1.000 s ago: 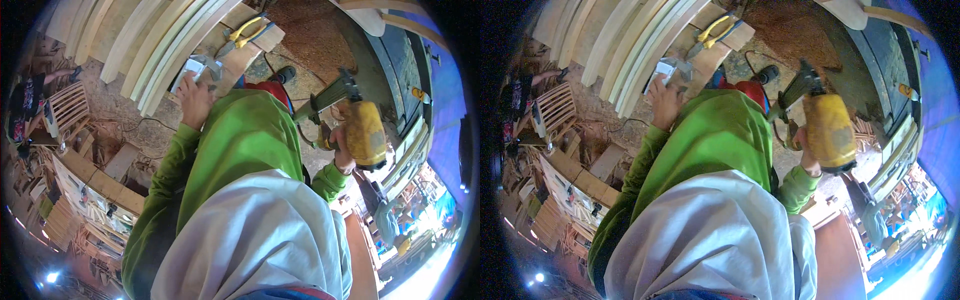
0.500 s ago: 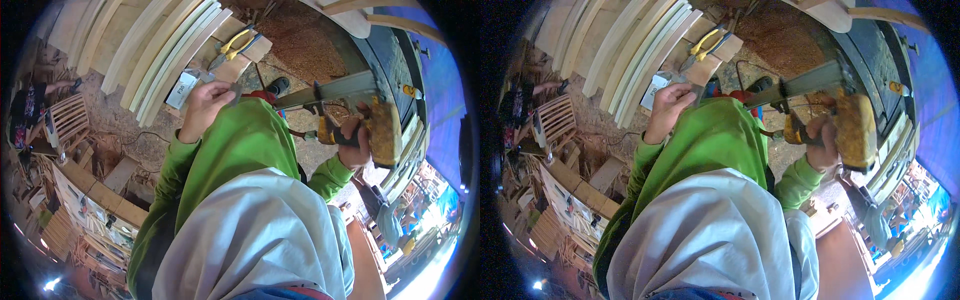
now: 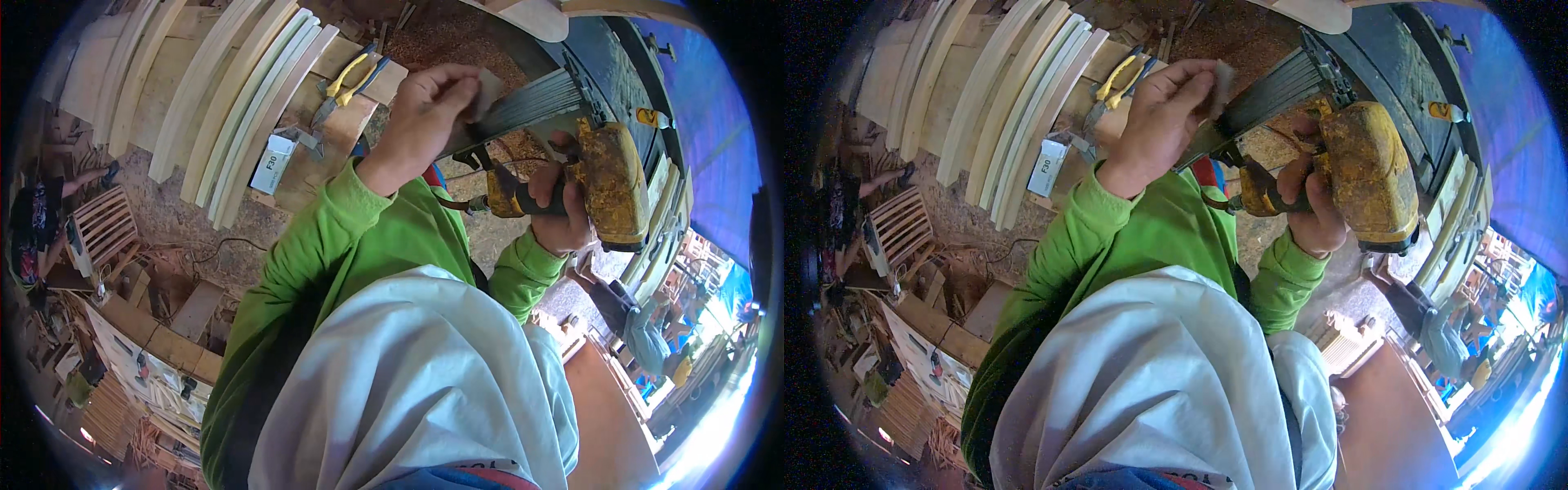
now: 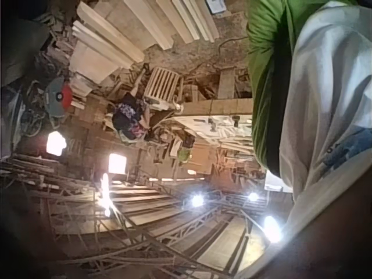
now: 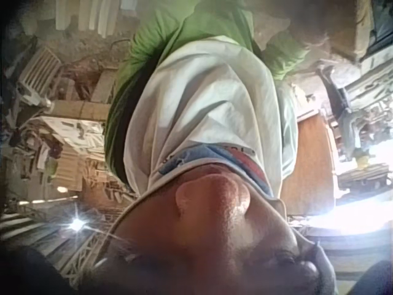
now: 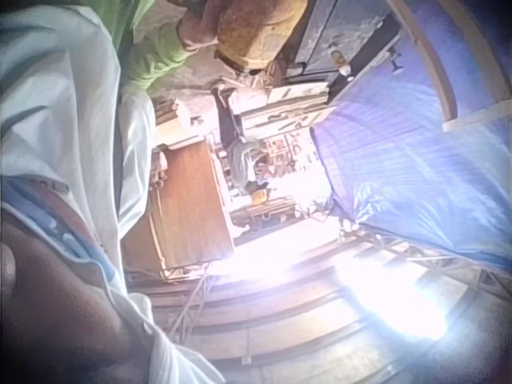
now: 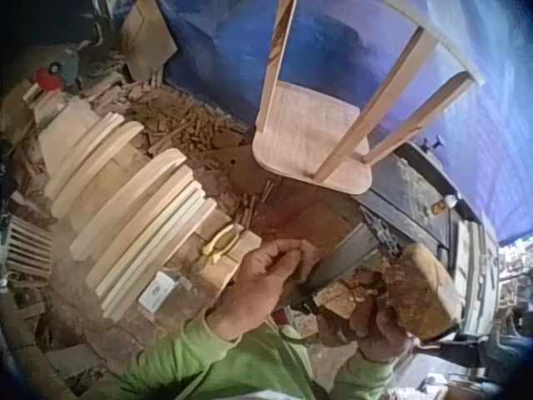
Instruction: Assembling a wooden chair frame using a pneumatic nail gun and wood glue.
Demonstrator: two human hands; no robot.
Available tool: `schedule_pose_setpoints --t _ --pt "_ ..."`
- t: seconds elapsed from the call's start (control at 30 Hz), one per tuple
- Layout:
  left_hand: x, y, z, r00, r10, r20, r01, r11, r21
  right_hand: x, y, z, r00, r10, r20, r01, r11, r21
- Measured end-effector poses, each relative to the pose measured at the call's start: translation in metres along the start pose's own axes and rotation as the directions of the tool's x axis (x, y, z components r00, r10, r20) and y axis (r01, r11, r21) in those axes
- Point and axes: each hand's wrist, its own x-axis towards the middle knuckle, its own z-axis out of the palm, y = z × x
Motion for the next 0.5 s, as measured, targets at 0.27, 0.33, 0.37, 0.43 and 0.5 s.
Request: schedule_pose_setpoints --t 0.27,0.33,0.37,0.43,0.5 --pt "0.003 -0.008 -0.023 0.965 -0.216 0.146 0.261 0.802 -0.537 -0.002 0.007 0.001 0.996 -0.008 -0.093 -0.002 0.995 -0.100" --pt "0.000 -0.005 -0.024 0.967 -0.195 0.162 0.252 0.815 -0.522 -0.003 0.008 0.002 0.995 0.005 -0.095 -0.014 0.995 -0.098" --pt "-0.002 -0.003 -0.023 0.967 -0.195 0.162 0.252 0.815 -0.521 -0.004 0.009 0.003 0.995 0.017 -0.098 -0.027 0.995 -0.099" --pt "-0.005 0.003 -0.021 0.972 -0.199 0.128 0.237 0.820 -0.521 -0.004 0.010 0.007 0.994 0.016 -0.107 -0.027 0.994 -0.106" --pt "-0.006 0.000 -0.022 0.982 -0.158 0.103 0.186 0.904 -0.384 -0.007 0.010 0.008 0.993 0.013 -0.120 -0.027 0.993 -0.117"
